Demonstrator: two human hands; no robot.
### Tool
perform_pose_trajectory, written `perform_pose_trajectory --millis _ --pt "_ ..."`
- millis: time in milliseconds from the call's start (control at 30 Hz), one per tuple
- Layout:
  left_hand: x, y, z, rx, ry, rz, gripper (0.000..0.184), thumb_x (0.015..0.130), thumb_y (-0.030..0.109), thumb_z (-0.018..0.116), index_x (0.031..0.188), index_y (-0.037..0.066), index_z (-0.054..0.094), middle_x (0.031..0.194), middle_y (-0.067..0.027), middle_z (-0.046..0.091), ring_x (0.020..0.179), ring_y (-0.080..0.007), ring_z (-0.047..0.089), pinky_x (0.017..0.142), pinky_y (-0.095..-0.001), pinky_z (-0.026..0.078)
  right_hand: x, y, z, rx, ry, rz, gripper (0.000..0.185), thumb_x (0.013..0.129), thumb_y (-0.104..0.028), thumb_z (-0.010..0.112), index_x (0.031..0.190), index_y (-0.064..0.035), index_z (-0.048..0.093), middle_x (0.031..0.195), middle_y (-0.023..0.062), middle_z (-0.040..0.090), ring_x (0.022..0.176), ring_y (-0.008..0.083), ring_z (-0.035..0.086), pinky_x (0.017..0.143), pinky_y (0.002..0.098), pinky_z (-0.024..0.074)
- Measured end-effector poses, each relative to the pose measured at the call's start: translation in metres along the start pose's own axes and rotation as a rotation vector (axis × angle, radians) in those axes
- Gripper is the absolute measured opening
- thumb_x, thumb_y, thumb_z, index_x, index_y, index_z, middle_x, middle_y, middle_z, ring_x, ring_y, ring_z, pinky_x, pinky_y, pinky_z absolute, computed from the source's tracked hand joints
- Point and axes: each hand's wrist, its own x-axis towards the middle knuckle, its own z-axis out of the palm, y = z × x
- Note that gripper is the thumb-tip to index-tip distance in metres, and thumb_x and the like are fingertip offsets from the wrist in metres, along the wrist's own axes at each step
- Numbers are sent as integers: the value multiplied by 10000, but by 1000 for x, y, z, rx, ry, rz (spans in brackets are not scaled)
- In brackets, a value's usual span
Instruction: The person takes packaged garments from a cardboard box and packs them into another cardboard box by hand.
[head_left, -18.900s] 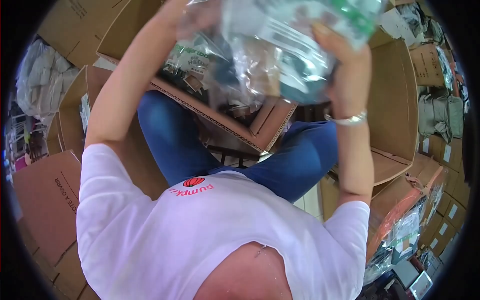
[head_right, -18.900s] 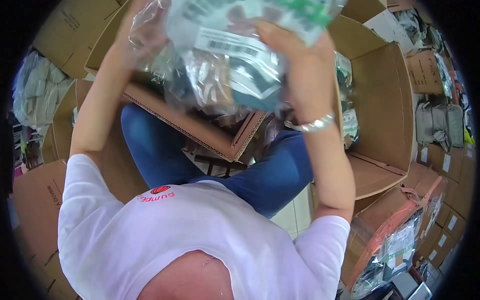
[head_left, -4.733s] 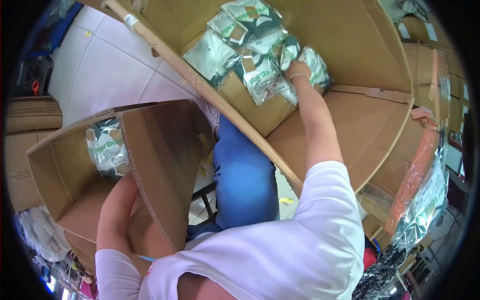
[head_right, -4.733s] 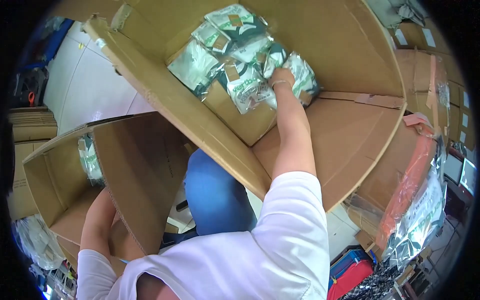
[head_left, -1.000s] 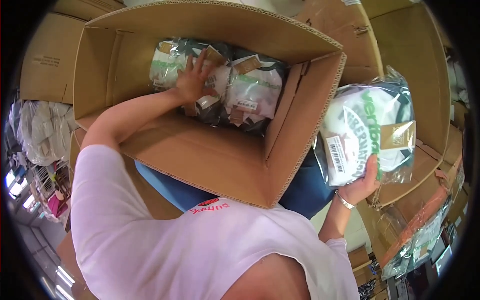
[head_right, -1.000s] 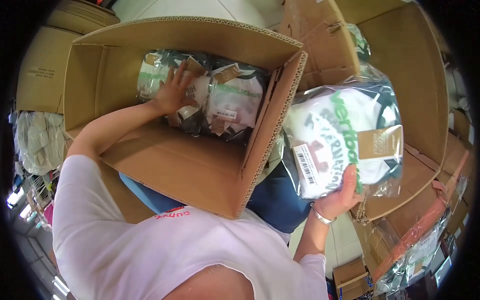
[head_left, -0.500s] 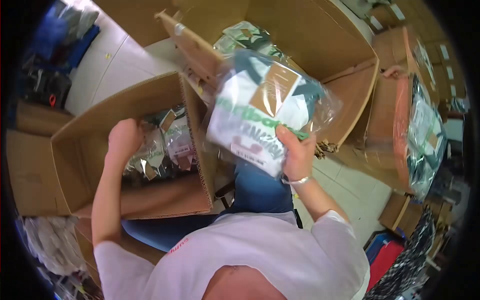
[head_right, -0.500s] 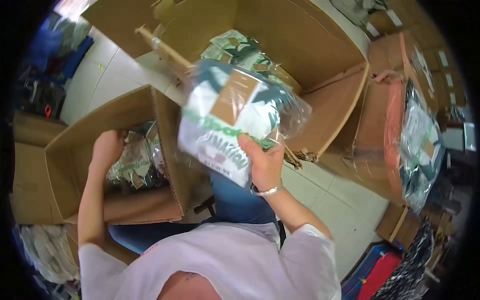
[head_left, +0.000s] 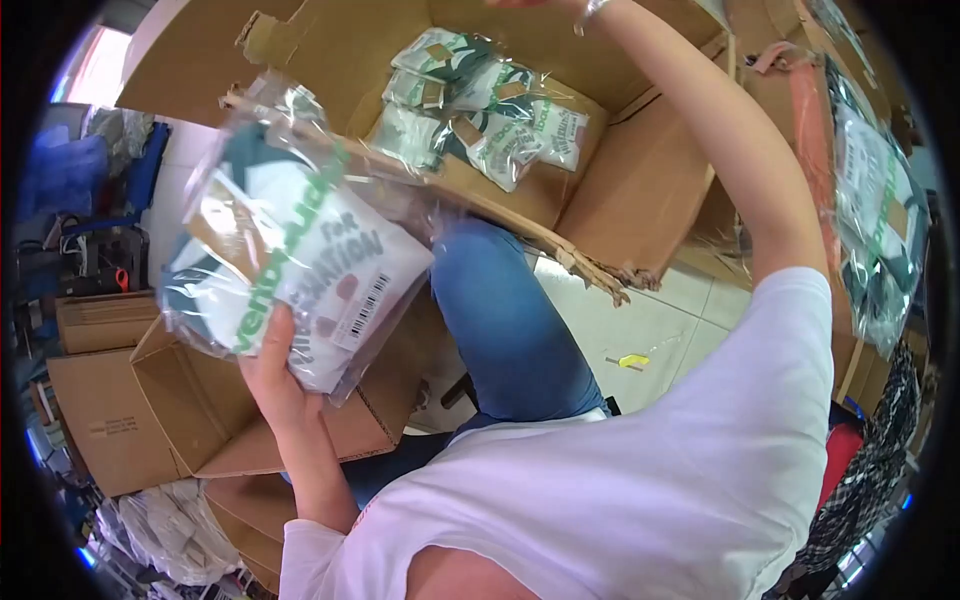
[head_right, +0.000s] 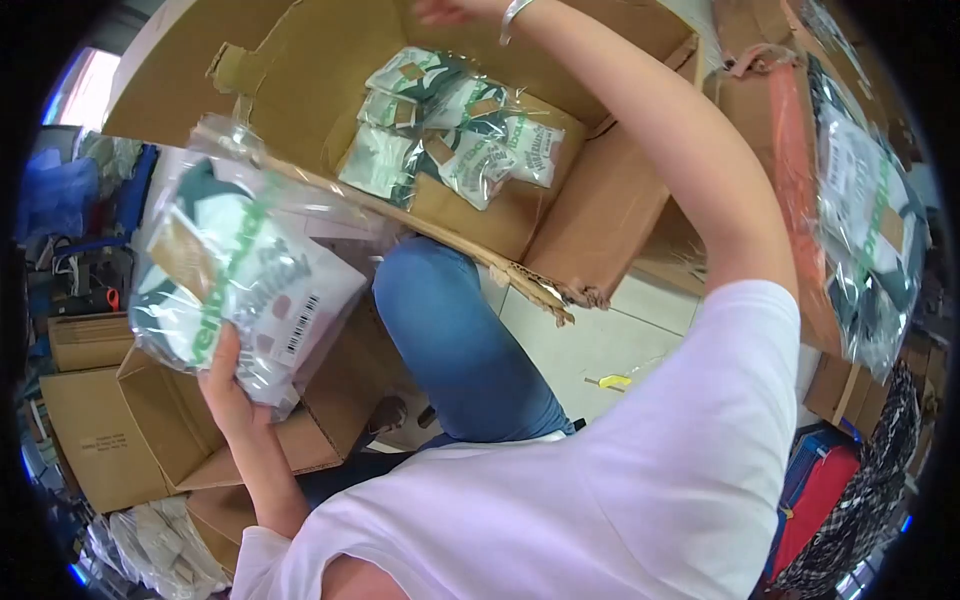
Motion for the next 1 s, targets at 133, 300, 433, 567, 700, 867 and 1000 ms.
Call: perform_pose_trajectory --millis 133,300,433,567,700,867,1000 --pt "4 -20 1 6 91 -130 613 842 57 664 1383 -69 404 1244 -162 582 1089 -236 607 936 -349 486 54 191 -43 -1221 -68 172 333 863 -261 523 897 8 716 972 243 690 879 374 686 733 454 559" --pt "-3 -27 5 20 205 -28 593 810 116 702 1322 -75 470 1183 -147 610 1021 -219 624 914 -337 483 -15 392 12 -832 -424 796 484 765 -440 751 1047 -47 726 939 152 720 791 265 693 688 380 551" --pt "-5 -29 -19 169 168 -88 540 884 230 598 1315 -75 485 1168 -165 630 1026 -252 643 896 -366 510 -79 499 88 -376 149 708 645 739 -484 787 1146 6 682 1131 197 692 1018 300 678 896 359 511" --pt "-7 -30 -14 96 207 -100 554 865 262 622 1289 -74 504 1165 -167 633 1029 -256 645 889 -357 513 -59 462 158 51 710 676 728 659 -403 865 1179 55 643 1176 206 672 1089 319 649 962 364 477" --pt "-2 -25 -17 206 225 -106 496 856 189 616 1270 -73 534 1157 -141 633 1004 -220 638 897 -323 488 12 394 129 -372 430 756 678 631 -331 838 1118 102 651 1149 244 667 1047 324 658 924 366 501" --pt "-1 -18 4 6 186 -146 465 819 107 729 1235 -29 572 1112 -91 647 983 -150 614 848 -304 492 53 212 50 -740 -269 292 388 671 -233 756 1007 -42 721 926 155 725 858 278 694 815 393 531" --pt "2 -17 2 -133 68 -127 435 844 100 719 1240 -6 575 1065 -70 665 925 -136 630 801 -293 509 -2 -2 32 -1136 -324 -418 391 722 -71 734 1102 -49 644 1003 214 678 912 375 651 830 409 512"
